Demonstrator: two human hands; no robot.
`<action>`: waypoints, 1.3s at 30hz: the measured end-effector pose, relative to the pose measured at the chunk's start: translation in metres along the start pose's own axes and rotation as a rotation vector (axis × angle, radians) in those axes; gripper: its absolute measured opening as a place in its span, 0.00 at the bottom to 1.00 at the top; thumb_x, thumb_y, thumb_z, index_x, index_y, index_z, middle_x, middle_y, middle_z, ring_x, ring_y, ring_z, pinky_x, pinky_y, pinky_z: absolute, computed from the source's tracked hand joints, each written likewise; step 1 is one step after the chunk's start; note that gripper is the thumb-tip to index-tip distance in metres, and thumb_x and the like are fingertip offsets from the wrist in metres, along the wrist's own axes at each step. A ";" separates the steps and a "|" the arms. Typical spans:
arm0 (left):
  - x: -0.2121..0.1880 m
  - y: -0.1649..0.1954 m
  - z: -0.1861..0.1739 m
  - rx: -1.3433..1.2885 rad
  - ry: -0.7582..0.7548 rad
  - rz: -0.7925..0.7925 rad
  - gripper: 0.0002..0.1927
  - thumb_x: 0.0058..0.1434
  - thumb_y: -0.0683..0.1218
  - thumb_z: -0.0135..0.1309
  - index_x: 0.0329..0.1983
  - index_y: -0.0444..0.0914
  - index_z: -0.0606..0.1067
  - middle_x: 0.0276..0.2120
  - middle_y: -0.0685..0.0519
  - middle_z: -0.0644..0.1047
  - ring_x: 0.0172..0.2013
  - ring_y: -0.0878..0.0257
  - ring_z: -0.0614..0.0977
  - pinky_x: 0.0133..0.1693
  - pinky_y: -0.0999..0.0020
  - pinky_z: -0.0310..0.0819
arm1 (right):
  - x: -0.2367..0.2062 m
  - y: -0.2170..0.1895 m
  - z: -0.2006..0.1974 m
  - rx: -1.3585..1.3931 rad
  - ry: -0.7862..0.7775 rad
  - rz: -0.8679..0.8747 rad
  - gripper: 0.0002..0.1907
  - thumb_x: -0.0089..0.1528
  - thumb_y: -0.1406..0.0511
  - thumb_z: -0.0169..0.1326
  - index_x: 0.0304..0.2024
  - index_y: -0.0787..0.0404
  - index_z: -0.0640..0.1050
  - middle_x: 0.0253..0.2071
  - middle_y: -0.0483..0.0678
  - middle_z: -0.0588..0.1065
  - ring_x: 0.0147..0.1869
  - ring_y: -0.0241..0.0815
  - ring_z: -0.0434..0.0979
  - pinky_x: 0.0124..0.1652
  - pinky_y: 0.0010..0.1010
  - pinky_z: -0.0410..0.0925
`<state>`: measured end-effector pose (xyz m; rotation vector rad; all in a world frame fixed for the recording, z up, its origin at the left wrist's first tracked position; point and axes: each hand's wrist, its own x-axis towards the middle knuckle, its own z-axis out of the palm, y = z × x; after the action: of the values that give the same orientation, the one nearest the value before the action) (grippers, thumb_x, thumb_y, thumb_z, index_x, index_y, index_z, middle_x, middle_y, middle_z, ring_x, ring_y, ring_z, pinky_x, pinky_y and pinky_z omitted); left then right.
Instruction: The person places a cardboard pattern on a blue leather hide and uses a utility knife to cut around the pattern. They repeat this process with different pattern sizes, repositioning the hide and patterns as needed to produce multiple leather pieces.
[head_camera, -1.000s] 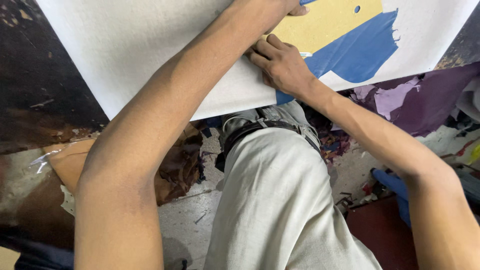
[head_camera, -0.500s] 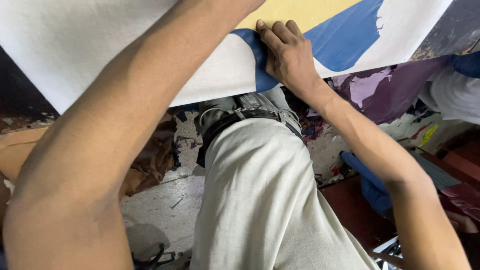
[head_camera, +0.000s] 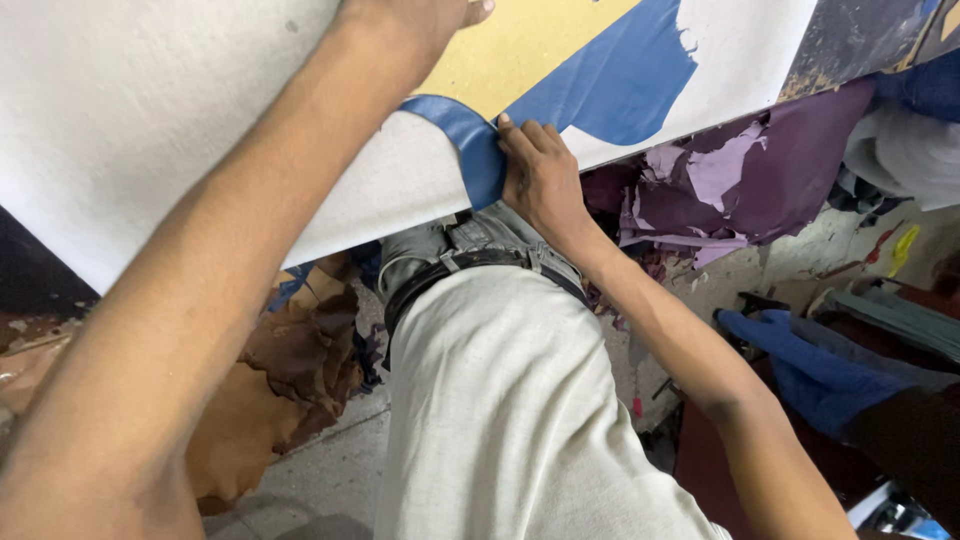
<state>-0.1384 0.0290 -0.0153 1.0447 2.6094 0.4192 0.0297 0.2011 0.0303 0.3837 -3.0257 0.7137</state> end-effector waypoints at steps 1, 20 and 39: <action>-0.001 0.007 0.003 0.141 0.079 0.027 0.06 0.66 0.47 0.57 0.41 0.44 0.83 0.35 0.54 0.78 0.38 0.60 0.80 0.34 0.64 0.70 | -0.002 0.001 0.000 0.007 0.006 0.003 0.20 0.61 0.79 0.55 0.56 0.69 0.76 0.34 0.53 0.70 0.37 0.52 0.69 0.37 0.42 0.66; 0.023 0.083 0.002 0.183 -0.067 -0.350 0.59 0.49 0.60 0.67 0.78 0.61 0.44 0.38 0.44 0.76 0.39 0.51 0.77 0.42 0.53 0.61 | 0.063 0.066 -0.044 -0.234 -0.411 -0.657 0.25 0.53 0.67 0.58 0.54 0.59 0.79 0.48 0.46 0.73 0.49 0.48 0.72 0.45 0.36 0.73; 0.017 0.138 -0.002 0.330 0.074 -0.601 0.56 0.51 0.43 0.66 0.80 0.60 0.52 0.60 0.31 0.62 0.57 0.38 0.66 0.56 0.38 0.65 | 0.129 0.291 -0.149 -0.413 -0.405 -0.762 0.28 0.55 0.67 0.62 0.61 0.56 0.79 0.49 0.38 0.75 0.50 0.40 0.71 0.43 0.27 0.74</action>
<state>-0.0658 0.1366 0.0357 0.2784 2.9421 -0.1202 -0.1720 0.4881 0.0445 1.6729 -2.8377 -0.0509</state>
